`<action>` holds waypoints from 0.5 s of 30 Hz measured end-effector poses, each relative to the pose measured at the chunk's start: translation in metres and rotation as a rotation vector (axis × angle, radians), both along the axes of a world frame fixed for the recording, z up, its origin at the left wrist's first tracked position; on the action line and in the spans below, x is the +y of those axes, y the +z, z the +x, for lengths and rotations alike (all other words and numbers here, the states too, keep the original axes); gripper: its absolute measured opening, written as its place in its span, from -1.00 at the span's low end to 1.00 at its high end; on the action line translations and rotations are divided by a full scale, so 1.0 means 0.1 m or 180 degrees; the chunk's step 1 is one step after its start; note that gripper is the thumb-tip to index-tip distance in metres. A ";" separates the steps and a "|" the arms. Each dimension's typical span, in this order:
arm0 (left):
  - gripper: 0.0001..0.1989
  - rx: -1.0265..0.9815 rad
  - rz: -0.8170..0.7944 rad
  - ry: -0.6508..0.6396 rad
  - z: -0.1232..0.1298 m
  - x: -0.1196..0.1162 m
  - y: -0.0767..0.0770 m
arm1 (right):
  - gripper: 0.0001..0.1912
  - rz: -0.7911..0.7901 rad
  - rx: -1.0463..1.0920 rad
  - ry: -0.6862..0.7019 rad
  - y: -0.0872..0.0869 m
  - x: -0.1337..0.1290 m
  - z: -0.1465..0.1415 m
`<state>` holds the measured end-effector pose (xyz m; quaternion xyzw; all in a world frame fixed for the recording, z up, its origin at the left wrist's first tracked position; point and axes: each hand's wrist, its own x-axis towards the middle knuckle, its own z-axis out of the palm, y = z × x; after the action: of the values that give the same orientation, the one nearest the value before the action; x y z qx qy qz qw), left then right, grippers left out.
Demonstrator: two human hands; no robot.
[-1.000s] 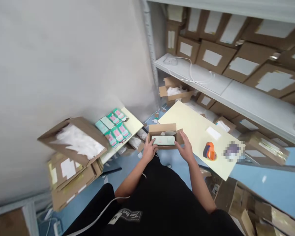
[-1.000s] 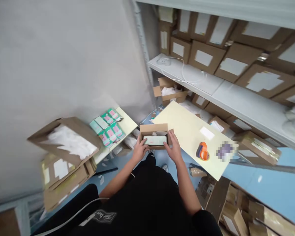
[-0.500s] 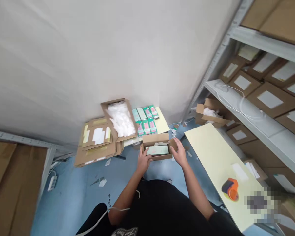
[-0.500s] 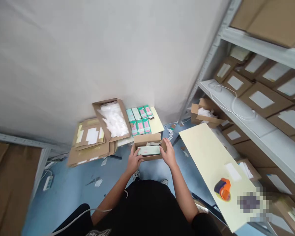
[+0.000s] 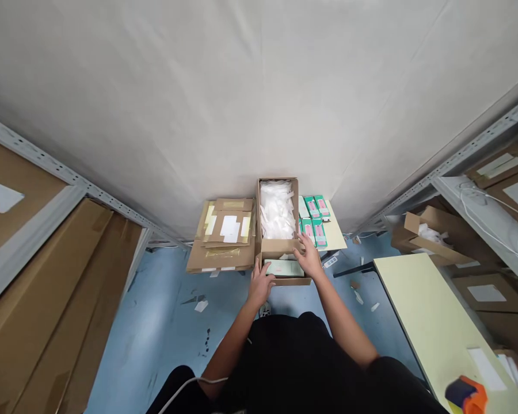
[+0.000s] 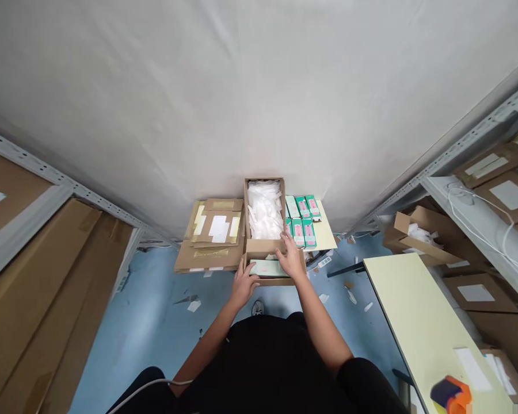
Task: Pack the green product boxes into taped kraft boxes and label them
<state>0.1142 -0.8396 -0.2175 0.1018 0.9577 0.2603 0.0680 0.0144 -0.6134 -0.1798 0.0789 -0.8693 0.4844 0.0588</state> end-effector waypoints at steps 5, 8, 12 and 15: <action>-0.84 -0.0050 0.0079 0.0016 -0.15 -0.30 -0.01 | -0.34 0.0525 -0.0213 -0.0087 -0.02 -0.32 -0.62; -0.81 -0.0189 0.0153 0.0134 -0.22 -0.37 -0.02 | -0.27 0.1031 -0.0401 -0.0204 0.00 -0.50 -1.07; -0.81 -0.0301 0.0228 0.0285 -0.30 -0.38 -0.04 | -0.15 0.1637 -0.0774 -0.0583 0.00 -0.75 -1.65; -0.82 -0.0317 0.0226 0.0341 -0.35 -0.39 -0.04 | -0.09 0.2114 -0.1212 -0.0678 -0.06 -0.90 -1.99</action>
<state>0.0789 -0.8782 -0.2215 0.0397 0.9474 0.3021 0.0978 -0.1849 -0.7035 -0.1862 -0.0882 -0.9773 0.1741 -0.0822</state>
